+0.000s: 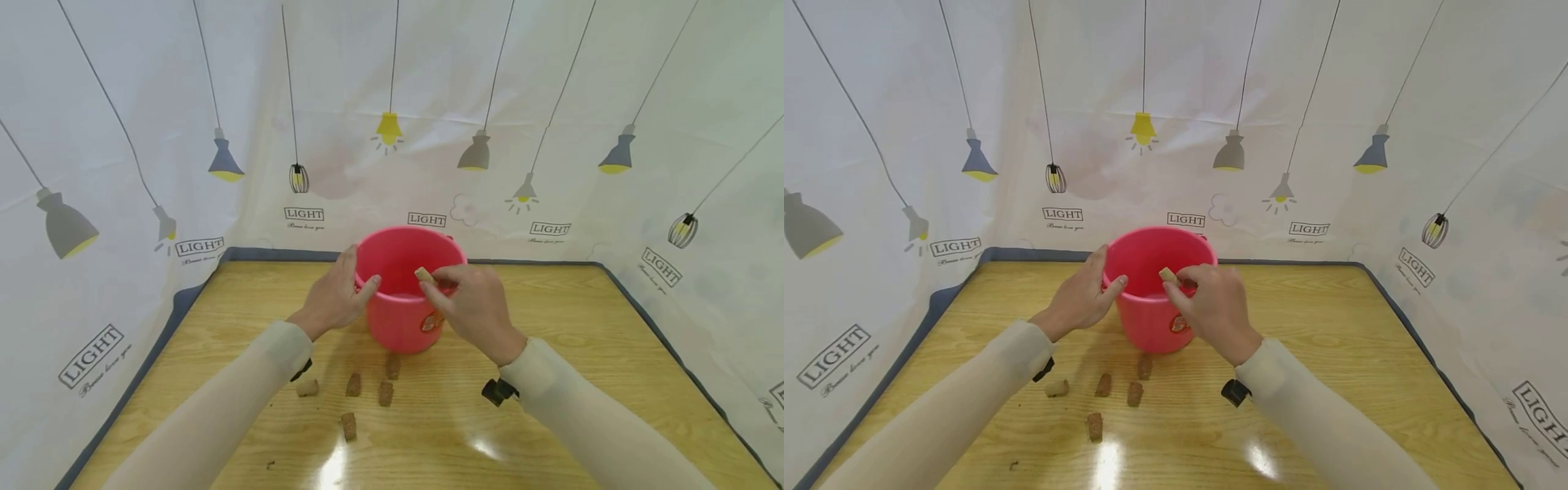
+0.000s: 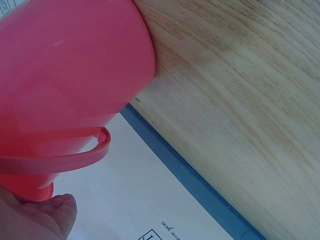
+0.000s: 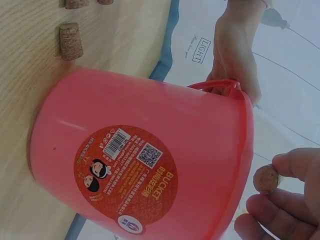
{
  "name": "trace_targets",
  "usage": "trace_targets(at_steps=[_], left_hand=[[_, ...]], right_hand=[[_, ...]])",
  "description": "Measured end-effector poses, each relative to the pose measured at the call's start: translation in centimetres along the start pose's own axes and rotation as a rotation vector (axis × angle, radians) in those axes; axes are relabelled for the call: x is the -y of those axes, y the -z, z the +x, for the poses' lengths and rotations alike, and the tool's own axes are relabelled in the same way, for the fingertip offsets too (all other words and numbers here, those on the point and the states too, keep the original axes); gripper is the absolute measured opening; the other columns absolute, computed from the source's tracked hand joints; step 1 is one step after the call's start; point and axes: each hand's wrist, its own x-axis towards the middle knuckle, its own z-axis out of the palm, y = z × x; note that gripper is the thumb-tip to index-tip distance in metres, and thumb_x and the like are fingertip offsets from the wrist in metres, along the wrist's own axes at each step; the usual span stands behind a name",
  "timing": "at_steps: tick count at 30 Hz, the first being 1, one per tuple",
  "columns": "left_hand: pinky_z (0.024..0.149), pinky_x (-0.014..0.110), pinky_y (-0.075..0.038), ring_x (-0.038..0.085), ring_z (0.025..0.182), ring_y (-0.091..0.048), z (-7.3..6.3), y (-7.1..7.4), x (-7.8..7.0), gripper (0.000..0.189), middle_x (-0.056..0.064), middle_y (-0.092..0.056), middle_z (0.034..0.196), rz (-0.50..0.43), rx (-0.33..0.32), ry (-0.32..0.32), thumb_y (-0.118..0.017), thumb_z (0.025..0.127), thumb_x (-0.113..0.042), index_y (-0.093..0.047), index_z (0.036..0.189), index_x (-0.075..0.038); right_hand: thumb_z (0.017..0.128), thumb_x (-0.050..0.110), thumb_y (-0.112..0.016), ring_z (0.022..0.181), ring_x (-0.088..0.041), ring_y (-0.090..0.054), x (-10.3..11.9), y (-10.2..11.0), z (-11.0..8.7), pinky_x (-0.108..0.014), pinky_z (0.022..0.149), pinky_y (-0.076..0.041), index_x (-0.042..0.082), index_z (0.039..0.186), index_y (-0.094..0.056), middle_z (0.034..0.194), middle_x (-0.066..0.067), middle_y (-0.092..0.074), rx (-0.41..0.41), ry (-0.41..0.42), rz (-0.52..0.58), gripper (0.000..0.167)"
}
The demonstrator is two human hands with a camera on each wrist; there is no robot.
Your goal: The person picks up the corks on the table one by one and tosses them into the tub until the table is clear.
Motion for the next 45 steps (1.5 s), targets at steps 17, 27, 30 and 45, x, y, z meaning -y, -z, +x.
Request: trace_targets(at_steps=[17, 27, 30, 45], left_hand=[[0.104, 0.055, -0.049, 0.036, 0.138, -0.044, 0.0, 0.0, 0.0, 0.089, 0.015, -0.024, 0.166, 0.002, -0.003, -0.006, -0.047, 0.102, -0.053, -0.008, 0.163, -0.002], [0.106, 0.055, -0.047, 0.036, 0.137, -0.045, 0.0, -0.1, 0.2, 0.089, 0.015, -0.023, 0.166, -0.005, -0.004, -0.007, -0.046, 0.102, -0.054, -0.008, 0.163, -0.002], [0.105, 0.055, -0.048, 0.036, 0.137, -0.045, 0.0, -0.1, 0.2, 0.089, 0.015, -0.024, 0.166, -0.008, -0.007, -0.013, -0.046, 0.102, -0.054, -0.009, 0.163, -0.001], [0.108, 0.056, -0.045, 0.036, 0.141, -0.04, 0.0, -0.1, 0.2, 0.09, 0.015, -0.02, 0.168, -0.005, 0.005, -0.009, -0.044, 0.103, -0.055, -0.004, 0.164, -0.003]], right_hand=[[0.091, 0.029, -0.078, 0.063, -0.016, -0.059, -0.7, -1.5, 1.6, -0.036, 0.064, -0.042, 0.008, 0.092, -0.082, 0.075, 0.0, -0.073, 0.122, -0.083, -0.139, 0.021], [0.088, 0.03, -0.081, 0.071, -0.023, -0.064, -0.9, -2.2, 1.8, -0.042, 0.072, -0.045, 0.004, 0.099, -0.082, 0.081, -0.006, -0.076, 0.189, -0.126, -0.186, 0.028], [0.089, 0.03, -0.08, 0.075, -0.025, -0.066, -1.1, -2.3, 1.6, -0.043, 0.073, -0.046, 0.004, 0.1, -0.081, 0.086, -0.007, -0.077, 0.168, -0.126, -0.187, 0.029], [0.1, 0.034, -0.064, 0.117, -0.034, -0.059, -4.0, -1.9, 1.5, -0.054, 0.095, -0.053, 0.0, 0.128, -0.066, 0.128, -0.016, -0.066, 0.058, -0.324, 0.025, 0.044]])
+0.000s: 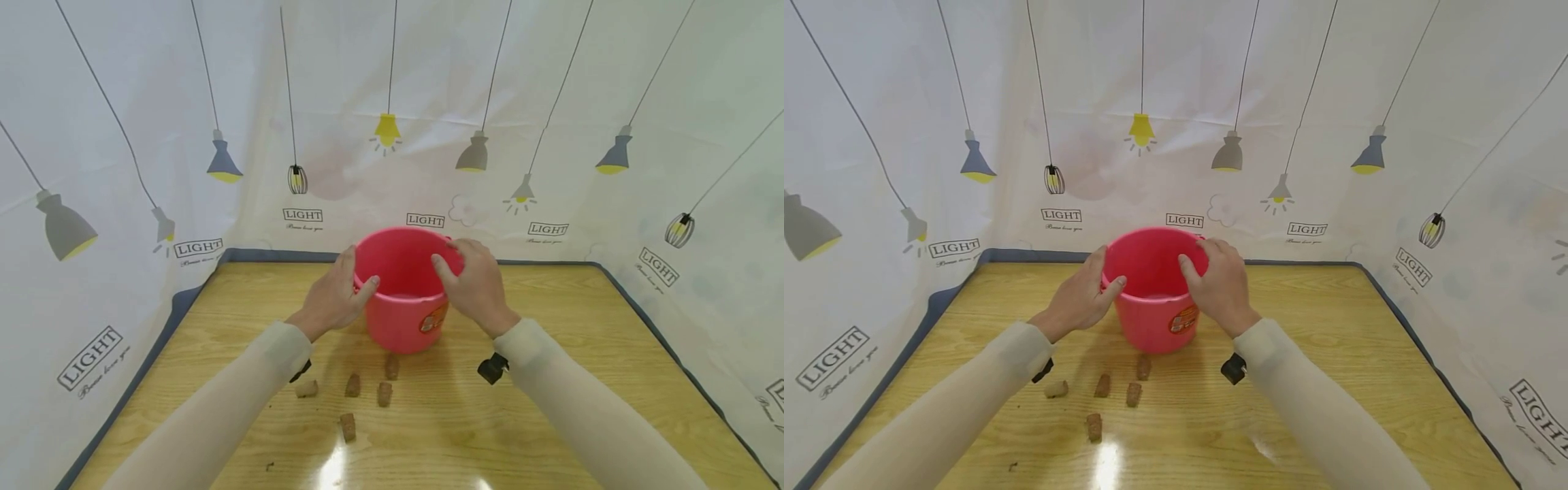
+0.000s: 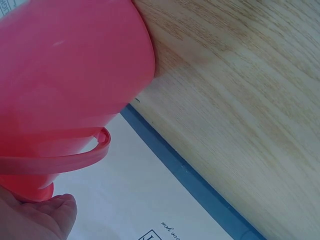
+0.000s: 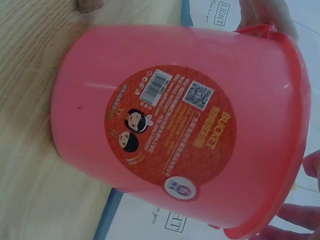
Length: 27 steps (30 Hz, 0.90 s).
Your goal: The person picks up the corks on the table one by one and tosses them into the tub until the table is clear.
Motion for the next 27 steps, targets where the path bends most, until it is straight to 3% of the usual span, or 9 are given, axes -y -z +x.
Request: trace_targets(at_steps=[7, 15, 27], left_hand=[[0.105, 0.056, -0.048, 0.035, 0.139, -0.043, 0.1, -0.1, 0.1, 0.09, 0.015, -0.023, 0.167, -0.003, -0.013, -0.009, -0.044, 0.102, -0.055, -0.006, 0.164, -0.003], [0.106, 0.055, -0.047, 0.035, 0.139, -0.044, 0.1, -0.1, 0.2, 0.089, 0.015, -0.023, 0.167, -0.003, -0.019, -0.012, -0.044, 0.102, -0.056, -0.008, 0.163, -0.002], [0.106, 0.056, -0.047, 0.037, 0.14, -0.043, 0.1, -0.1, 0.2, 0.09, 0.016, -0.023, 0.167, -0.003, -0.021, -0.021, -0.042, 0.102, -0.057, -0.007, 0.163, -0.002]], right_hand=[[0.104, 0.044, -0.053, 0.131, -0.039, -0.053, -1.5, -0.1, 0.5, -0.056, 0.104, -0.048, 0.001, 0.147, -0.05, 0.146, -0.018, -0.055, 0.058, -0.157, 0.121, 0.061], [0.104, 0.058, -0.042, 0.136, -0.036, -0.051, -2.6, -0.3, 0.8, -0.054, 0.106, -0.047, 0.011, 0.161, -0.033, 0.158, -0.014, -0.043, 0.173, -0.302, 0.279, 0.073], [0.11, 0.031, -0.039, 0.154, -0.024, -0.024, -3.1, -1.9, 0.8, -0.046, 0.122, -0.026, 0.011, 0.165, -0.02, 0.169, -0.004, -0.025, 0.235, -0.37, 0.512, 0.061]])
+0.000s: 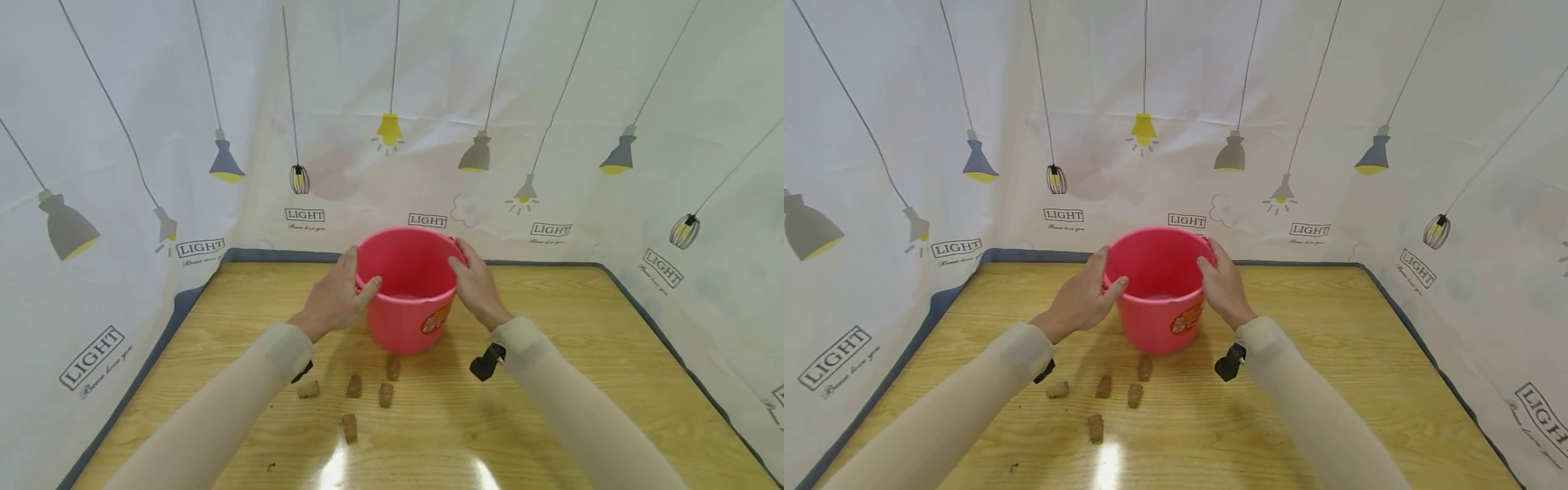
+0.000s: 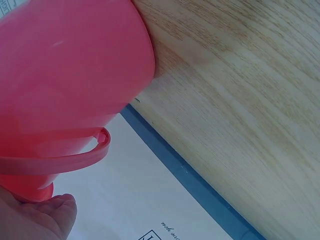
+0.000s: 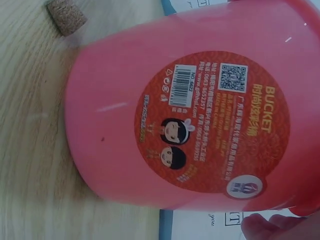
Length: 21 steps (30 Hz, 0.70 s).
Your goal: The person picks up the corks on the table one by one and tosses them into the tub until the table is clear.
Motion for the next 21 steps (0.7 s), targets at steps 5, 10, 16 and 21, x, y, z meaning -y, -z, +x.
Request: trace_targets(at_steps=[5, 10, 16, 21], left_hand=[[0.106, 0.056, -0.047, 0.037, 0.141, -0.041, 0.01, -0.13, -0.1, 0.09, 0.016, -0.022, 0.167, -0.002, -0.003, 0.004, -0.044, 0.102, -0.056, -0.007, 0.164, -0.002], [0.105, 0.056, -0.047, 0.036, 0.14, -0.043, -0.02, -0.36, -0.05, 0.089, 0.016, -0.023, 0.167, -0.024, -0.022, 0.015, -0.046, 0.102, -0.055, -0.008, 0.164, -0.002], [0.105, 0.056, -0.047, 0.036, 0.14, -0.042, -0.01, -0.65, -0.02, 0.09, 0.014, -0.024, 0.167, -0.057, -0.046, 0.021, -0.046, 0.101, -0.056, -0.009, 0.164, -0.004], [0.106, 0.056, -0.046, 0.035, 0.142, -0.041, 0.0, -0.69, -0.01, 0.09, 0.013, -0.022, 0.168, -0.082, -0.054, 0.025, -0.047, 0.101, -0.056, -0.009, 0.164, -0.005]], right_hand=[[0.11, 0.021, -0.037, 0.155, -0.021, -0.02, -0.4, -0.33, 0.03, -0.043, 0.123, -0.024, 0.012, 0.165, -0.018, 0.169, -0.002, -0.022, -0.015, 0.003, 0.074, 0.059], [0.109, 0.017, -0.036, 0.154, -0.019, -0.022, -0.52, -0.64, 0.05, -0.041, 0.122, -0.027, 0.012, 0.164, -0.021, 0.169, -0.001, -0.024, -0.046, 0.004, 0.107, 0.057], [0.108, 0.016, -0.035, 0.154, -0.019, -0.024, -0.44, -0.69, 0.09, -0.042, 0.121, -0.028, 0.011, 0.164, -0.022, 0.168, -0.001, -0.026, -0.061, -0.001, 0.094, 0.057], [0.107, 0.014, -0.035, 0.153, -0.02, -0.025, -0.13, -0.65, 0.08, -0.042, 0.121, -0.029, 0.011, 0.164, -0.023, 0.168, -0.002, -0.027, -0.062, -0.01, 0.08, 0.058]])
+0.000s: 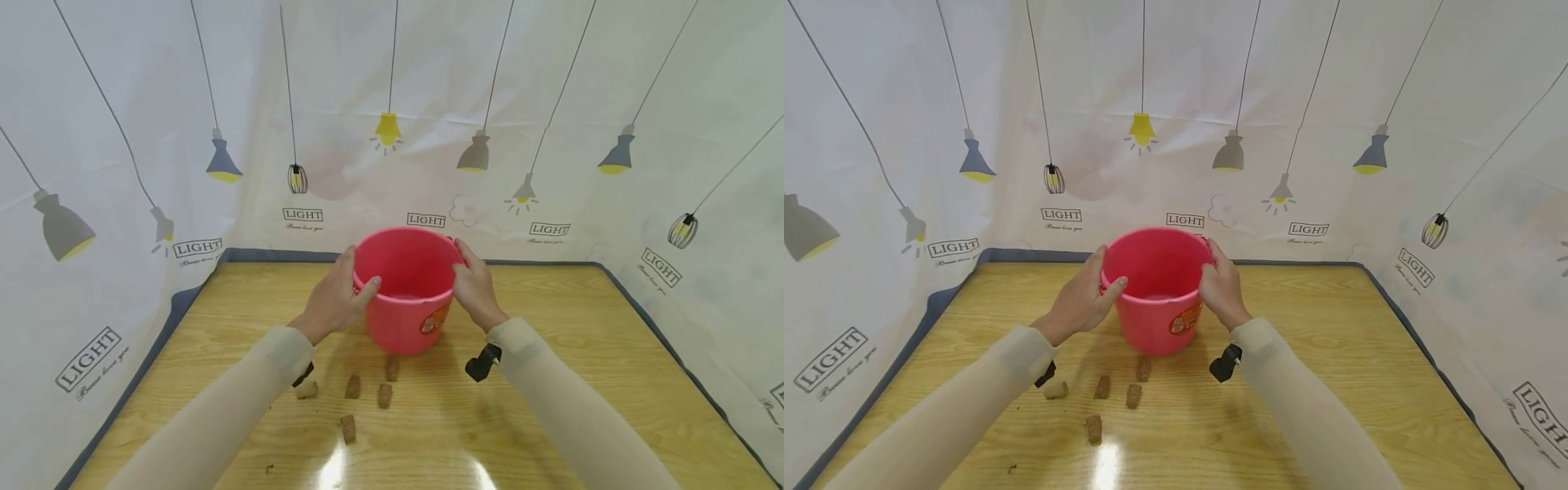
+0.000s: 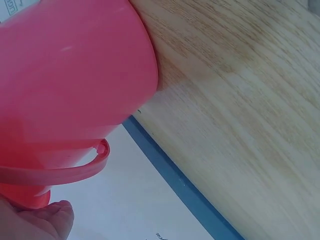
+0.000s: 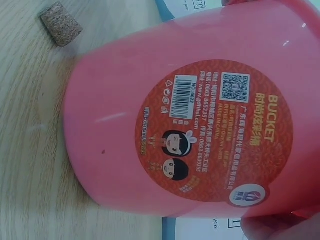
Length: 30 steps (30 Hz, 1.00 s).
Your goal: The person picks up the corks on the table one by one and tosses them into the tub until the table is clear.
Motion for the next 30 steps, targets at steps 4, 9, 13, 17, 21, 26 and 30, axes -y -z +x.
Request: trace_targets(at_steps=[4, 9, 13, 17, 21, 26, 30], left_hand=[[0.107, 0.056, -0.046, 0.034, 0.142, -0.041, -0.2, 0.0, 0.1, 0.091, 0.011, -0.022, 0.168, -0.015, -0.013, 0.001, -0.047, 0.1, -0.058, -0.009, 0.164, -0.006], [0.101, 0.053, -0.051, 0.03, 0.135, -0.048, -0.6, 0.0, 0.3, 0.09, 0.009, -0.029, 0.164, -0.055, -0.039, -0.02, -0.045, 0.1, -0.062, -0.011, 0.165, -0.009], [0.097, 0.053, -0.053, 0.028, 0.128, -0.053, -1.0, 0.2, 0.5, 0.084, 0.008, -0.036, 0.159, -0.067, -0.074, -0.06, -0.044, 0.101, -0.061, -0.019, 0.163, -0.01], [0.098, 0.058, -0.051, 0.031, 0.131, -0.052, -1.4, 0.4, 1.0, 0.08, 0.007, -0.039, 0.158, -0.05, -0.096, -0.096, -0.044, 0.101, -0.06, -0.026, 0.161, -0.01], [0.103, 0.061, -0.047, 0.035, 0.139, -0.048, -2.1, 0.7, 1.4, 0.081, 0.008, -0.039, 0.16, -0.018, -0.096, -0.095, -0.043, 0.101, -0.062, -0.027, 0.16, -0.009], [0.106, 0.061, -0.045, 0.035, 0.141, -0.046, -3.0, 1.3, 1.9, 0.083, 0.012, -0.038, 0.161, 0.027, -0.085, -0.085, -0.043, 0.101, -0.063, -0.029, 0.16, -0.007], [0.107, 0.06, -0.044, 0.036, 0.142, -0.045, -3.6, 1.9, 2.1, 0.082, 0.013, -0.039, 0.16, 0.04, -0.067, -0.089, -0.047, 0.1, -0.062, -0.03, 0.159, -0.007]], right_hand=[[0.107, 0.013, -0.034, 0.153, -0.021, -0.025, 0.1, 0.0, 0.0, -0.043, 0.121, -0.029, 0.01, 0.163, -0.024, 0.167, -0.002, -0.028, -0.001, -0.003, -0.013, 0.058], [0.106, 0.013, -0.033, 0.153, -0.022, -0.026, 0.1, 0.0, 0.1, -0.043, 0.12, -0.029, 0.01, 0.164, -0.023, 0.168, -0.003, -0.027, 0.0, -0.009, -0.034, 0.058], [0.106, 0.013, -0.033, 0.153, -0.021, -0.025, 0.1, 0.1, 0.1, -0.042, 0.12, -0.029, 0.01, 0.163, -0.023, 0.168, -0.003, -0.027, -0.002, -0.009, -0.043, 0.058], [0.106, 0.013, -0.034, 0.153, -0.022, -0.026, 0.2, 0.1, 0.1, -0.043, 0.12, -0.03, 0.01, 0.163, -0.023, 0.168, -0.003, -0.027, -0.006, -0.012, -0.044, 0.058], [0.107, 0.013, -0.034, 0.152, -0.022, -0.028, 0.2, 0.0, 0.1, -0.043, 0.119, -0.031, 0.01, 0.163, -0.023, 0.167, -0.004, -0.028, -0.006, -0.014, -0.044, 0.058], [0.107, 0.013, -0.033, 0.152, -0.022, -0.028, 0.3, 0.0, 0.1, -0.042, 0.119, -0.031, 0.009, 0.163, -0.023, 0.167, -0.004, -0.028, 0.0, -0.009, -0.042, 0.058], [0.107, 0.012, -0.033, 0.152, -0.022, -0.028, 0.3, 0.0, 0.1, -0.043, 0.119, -0.03, 0.009, 0.163, -0.023, 0.167, -0.004, -0.028, -0.002, -0.005, -0.043, 0.058]])
